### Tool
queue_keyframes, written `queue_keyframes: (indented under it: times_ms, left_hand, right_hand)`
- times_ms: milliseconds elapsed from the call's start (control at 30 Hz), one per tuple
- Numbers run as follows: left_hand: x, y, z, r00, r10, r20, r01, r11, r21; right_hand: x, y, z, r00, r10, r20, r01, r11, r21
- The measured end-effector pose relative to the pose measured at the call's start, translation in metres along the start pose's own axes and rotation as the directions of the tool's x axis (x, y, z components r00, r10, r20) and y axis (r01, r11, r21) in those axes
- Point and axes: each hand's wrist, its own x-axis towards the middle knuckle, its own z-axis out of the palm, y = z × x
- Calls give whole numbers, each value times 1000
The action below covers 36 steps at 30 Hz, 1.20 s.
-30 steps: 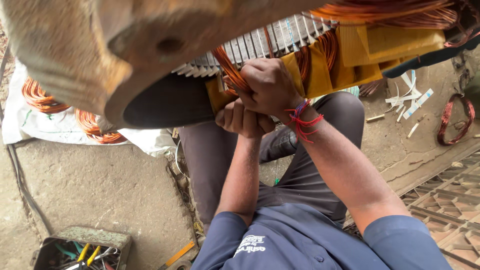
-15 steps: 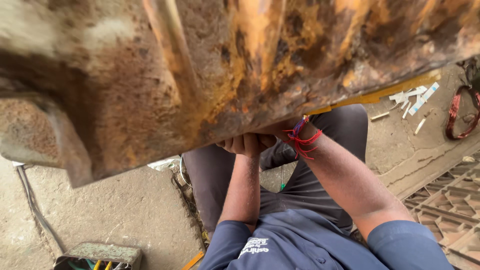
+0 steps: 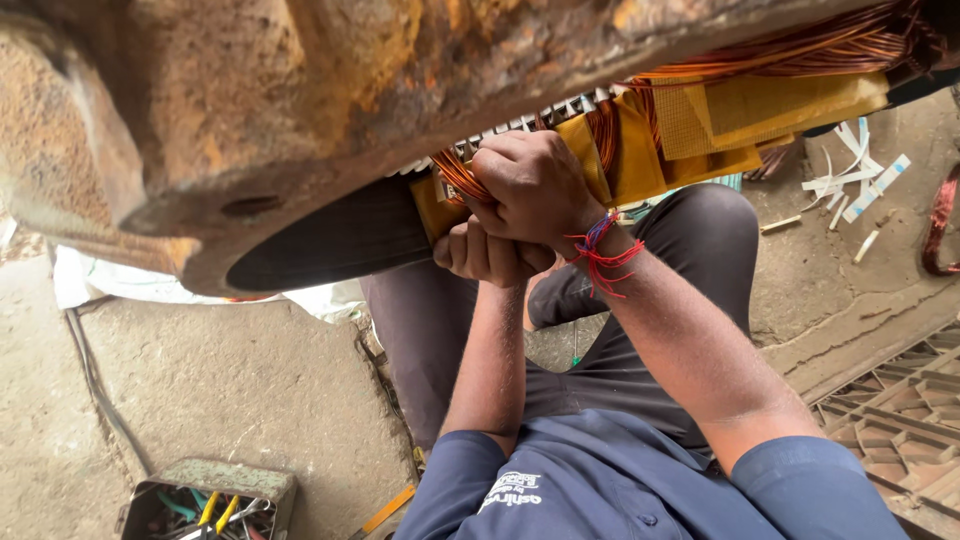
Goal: The person sits on the floor and winds copper wire by hand into the slots of a large cylindrical motor stator. They repeatedly pull wire from a nearby pile, thread it through the slots, and secure it with their fingers.
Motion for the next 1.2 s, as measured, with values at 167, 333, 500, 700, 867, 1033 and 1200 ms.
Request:
queue_keyframes:
  times_ms: [167,333,500,700,867,1033,1200]
  left_hand:
    - [-1,-1,1,1000,-1,-1,1,1000,-13]
    - [1,2,-2,999,-21,28,21,1000,-8]
    - [4,3,-1,998,-44,40,45,999,-26]
    - [8,2,-7,996,-12,87,17,998,-55]
    - [10,-2,-11,993,45,110,-32,993,-115]
    - [7,-7,-11,991,77,105,-65,991,-115]
    - [4,-10,-10,990,91,111,-76,988,-133]
  right_hand:
    - [2,-2,-2,1000,20,2,-20,1000,-1]
    - [1,-2,-1,1000,17,-14,-17,1000,-5]
    - [1,-2,0,999,21,-33,-21,1000,-9]
    - [0,-2,1,999,29,-42,-30,999,-18]
    - [0,1,6,998,12,-56,-14,999,-45]
    - [-1,7,11,999,19,-37,-22,996,-83]
    - [-1,10,15,999,25,-33,-28,994,-108]
